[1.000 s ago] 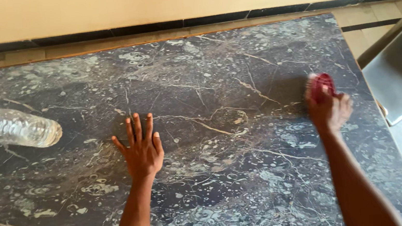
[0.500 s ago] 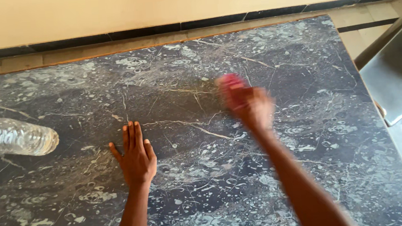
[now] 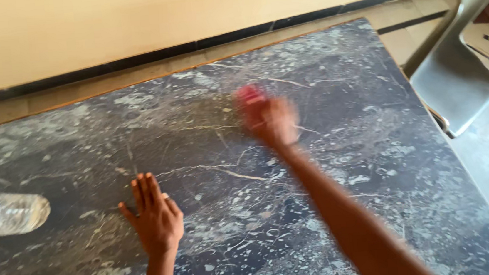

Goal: The person wipes a marble table surface with a red scrubbing pad, moving around the table to reach different areas. A water bottle and a folded cloth remain on the table throughout the task.

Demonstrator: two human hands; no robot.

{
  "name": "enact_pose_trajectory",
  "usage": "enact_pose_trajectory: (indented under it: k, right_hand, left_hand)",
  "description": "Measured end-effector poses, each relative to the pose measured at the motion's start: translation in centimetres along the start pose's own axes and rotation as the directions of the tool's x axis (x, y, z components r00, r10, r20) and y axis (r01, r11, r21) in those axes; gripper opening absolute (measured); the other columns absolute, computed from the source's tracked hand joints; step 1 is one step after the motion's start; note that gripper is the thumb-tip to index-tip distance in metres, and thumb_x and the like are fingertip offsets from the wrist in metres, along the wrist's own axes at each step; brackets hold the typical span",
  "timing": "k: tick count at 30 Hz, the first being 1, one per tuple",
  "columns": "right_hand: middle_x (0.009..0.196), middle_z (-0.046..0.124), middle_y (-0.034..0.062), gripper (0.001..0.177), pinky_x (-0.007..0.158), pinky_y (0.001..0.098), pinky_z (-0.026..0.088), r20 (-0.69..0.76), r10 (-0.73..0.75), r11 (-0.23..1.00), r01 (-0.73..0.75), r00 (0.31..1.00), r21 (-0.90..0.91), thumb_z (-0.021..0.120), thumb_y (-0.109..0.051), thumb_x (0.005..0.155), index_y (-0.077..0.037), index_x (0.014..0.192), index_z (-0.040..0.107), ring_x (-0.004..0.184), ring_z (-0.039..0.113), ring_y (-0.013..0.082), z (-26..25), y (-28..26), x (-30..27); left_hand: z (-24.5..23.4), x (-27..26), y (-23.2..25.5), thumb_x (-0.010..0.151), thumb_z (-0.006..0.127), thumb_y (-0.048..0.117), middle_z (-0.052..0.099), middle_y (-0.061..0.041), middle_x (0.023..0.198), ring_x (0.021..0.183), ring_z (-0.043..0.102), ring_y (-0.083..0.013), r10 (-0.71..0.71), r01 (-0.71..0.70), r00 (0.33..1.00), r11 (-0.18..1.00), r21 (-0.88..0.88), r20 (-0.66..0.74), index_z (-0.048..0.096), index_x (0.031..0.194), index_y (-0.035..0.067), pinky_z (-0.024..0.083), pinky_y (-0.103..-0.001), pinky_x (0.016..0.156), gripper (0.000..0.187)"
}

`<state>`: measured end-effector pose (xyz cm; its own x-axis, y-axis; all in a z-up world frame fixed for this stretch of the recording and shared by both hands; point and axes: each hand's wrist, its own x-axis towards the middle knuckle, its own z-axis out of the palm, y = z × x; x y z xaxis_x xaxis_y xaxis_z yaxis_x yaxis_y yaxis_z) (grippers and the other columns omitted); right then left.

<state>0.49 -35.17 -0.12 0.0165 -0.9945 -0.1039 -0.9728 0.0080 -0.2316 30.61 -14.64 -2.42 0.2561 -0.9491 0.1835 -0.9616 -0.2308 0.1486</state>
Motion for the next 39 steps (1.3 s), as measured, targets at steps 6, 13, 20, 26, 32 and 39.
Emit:
enact_pose_trajectory:
  k: [6, 13, 20, 26, 32, 39]
  right_hand:
    - [0.09, 0.062, 0.0062, 0.036, 0.064, 0.0336, 0.053, -0.48, -0.438, 0.888, 0.448, 0.76, -0.102, 0.06, -0.051, 0.093, -0.021, 0.108, 0.074, 0.078, 0.057, 0.0181, 0.8, -10.0, -7.3]
    - [0.066, 0.061, -0.0013, 0.045, 0.042, 0.0305, 0.045, -0.239, -0.015, 0.999, 0.005, 0.971, -0.042, 0.05, -0.056, 0.109, -0.021, 0.087, 0.067, 0.047, 0.048, 0.0103, -6.1, 6.0, -2.1]
    - [0.094, 0.066, 0.0191, 0.051, 0.078, 0.0527, 0.045, -0.525, 0.026, 0.954, -0.179, 0.851, -0.242, 0.074, -0.066, 0.083, -0.017, 0.096, 0.076, 0.095, 0.057, 0.0364, -3.9, 25.0, 3.9]
    - [0.081, 0.064, 0.013, 0.04, 0.059, 0.0416, 0.047, -0.561, -0.093, 0.977, -0.034, 0.823, -0.211, 0.067, -0.052, 0.095, -0.014, 0.105, 0.075, 0.071, 0.055, 0.0239, -5.4, 17.0, 11.1]
    - [0.068, 0.063, 0.0043, 0.027, 0.04, 0.0274, 0.05, -0.726, -0.333, 0.905, 0.419, 0.601, -0.069, 0.067, -0.032, 0.095, -0.011, 0.111, 0.069, 0.051, 0.056, 0.011, -1.6, -6.1, 12.0]
    - [0.078, 0.058, 0.0034, 0.023, 0.05, 0.0325, 0.049, -0.734, -0.541, 0.774, 0.584, 0.41, -0.244, 0.055, -0.029, 0.1, -0.026, 0.121, 0.064, 0.065, 0.055, 0.0173, 1.4, -17.9, 4.4]
  left_hand:
    - [0.4, -0.1, -0.4, 0.103, 0.034, 0.027, 0.034, -0.012, 0.168, 0.157, 0.027, -0.0285, 0.02, -0.021, 1.0, 0.999, -0.047, -0.012, 0.036, 0.159, 0.006, 0.016, -0.058, 0.127, 0.06]
    - [2.8, 5.4, -0.7, 0.11, 0.032, 0.04, 0.029, -0.016, 0.168, 0.155, 0.021, -0.0382, 0.176, -0.181, 0.983, 0.975, -0.131, -0.055, 0.03, 0.162, 0.009, 0.014, -0.053, 0.126, 0.061]
    - [3.4, 12.6, 2.9, 0.105, 0.027, 0.043, 0.012, -0.008, 0.171, 0.157, 0.008, -0.0282, 0.186, -0.18, 0.979, 0.981, -0.073, 0.087, 0.017, 0.164, 0.015, 0.004, -0.054, 0.125, 0.066]
    - [2.7, 12.5, 3.1, 0.108, 0.026, 0.043, 0.016, -0.011, 0.171, 0.157, 0.012, -0.0306, 0.2, -0.197, 0.979, 0.978, -0.064, 0.033, 0.016, 0.164, 0.013, 0.004, -0.055, 0.125, 0.064]
    - [1.6, 12.0, 3.3, 0.108, 0.021, 0.047, 0.021, -0.012, 0.171, 0.158, 0.018, -0.0304, 0.132, -0.127, 0.991, 0.956, -0.263, 0.0, 0.013, 0.166, 0.011, 0.008, -0.052, 0.127, 0.069]
    - [1.2, 12.3, 2.7, 0.11, 0.017, 0.055, 0.021, -0.017, 0.173, 0.16, 0.02, -0.033, 0.008, -0.067, 0.99, 0.906, -0.417, -0.143, 0.011, 0.166, 0.004, 0.009, -0.052, 0.128, 0.076]
